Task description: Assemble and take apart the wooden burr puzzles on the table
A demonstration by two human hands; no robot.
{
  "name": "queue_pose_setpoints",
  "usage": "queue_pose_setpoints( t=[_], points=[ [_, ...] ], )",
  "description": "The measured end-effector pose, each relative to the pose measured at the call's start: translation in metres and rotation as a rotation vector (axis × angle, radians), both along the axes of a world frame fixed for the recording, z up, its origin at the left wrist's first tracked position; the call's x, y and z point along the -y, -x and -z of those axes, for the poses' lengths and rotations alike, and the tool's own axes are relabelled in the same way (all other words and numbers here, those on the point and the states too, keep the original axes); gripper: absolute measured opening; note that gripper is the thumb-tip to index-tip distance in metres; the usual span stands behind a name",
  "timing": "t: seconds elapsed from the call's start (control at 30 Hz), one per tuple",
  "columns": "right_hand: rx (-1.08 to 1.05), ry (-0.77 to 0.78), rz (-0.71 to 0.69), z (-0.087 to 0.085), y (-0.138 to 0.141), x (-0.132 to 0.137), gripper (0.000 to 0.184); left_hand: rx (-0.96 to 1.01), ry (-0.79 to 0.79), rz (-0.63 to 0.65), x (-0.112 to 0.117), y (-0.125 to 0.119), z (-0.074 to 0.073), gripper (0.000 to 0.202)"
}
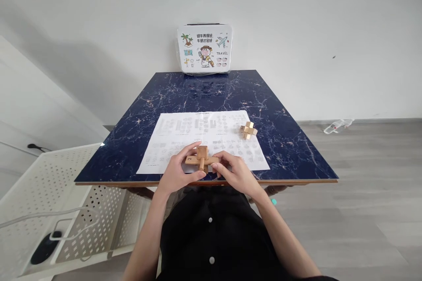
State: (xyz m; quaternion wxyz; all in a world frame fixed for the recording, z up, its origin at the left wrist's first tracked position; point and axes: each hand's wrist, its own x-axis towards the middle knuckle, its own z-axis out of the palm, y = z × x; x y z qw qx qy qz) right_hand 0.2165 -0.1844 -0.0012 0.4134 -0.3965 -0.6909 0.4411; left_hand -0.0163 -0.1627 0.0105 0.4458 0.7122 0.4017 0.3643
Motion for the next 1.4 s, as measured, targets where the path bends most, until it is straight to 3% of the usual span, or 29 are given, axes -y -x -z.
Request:
queue_pose_setpoints(
  t=[0.4,0.6,0.93,1.4],
  points=[
    [0.05,-0.047,0.037,0.001,0.003,0.001,0.033,0.009,0.043,-0.086,0.002,-0.006,-0.001,0.069],
    [0.011,-0.038,0.05,0.003,0.003,-0.001,0.033,-0.043,-0.042,-0.019,0.001,-0.005,-0.001,0.081],
    [-0.09,0.088,0.073,0.008,0.003,-0.007,0.038,-0.193,-0.192,-0.073,0.007,-0.015,-0.007,0.079],
    [-0.146,0.22,0.074,0.006,0.004,-0.024,0.045,-0.214,-0.17,-0.125,0.0,-0.017,-0.004,0.078]
  ],
)
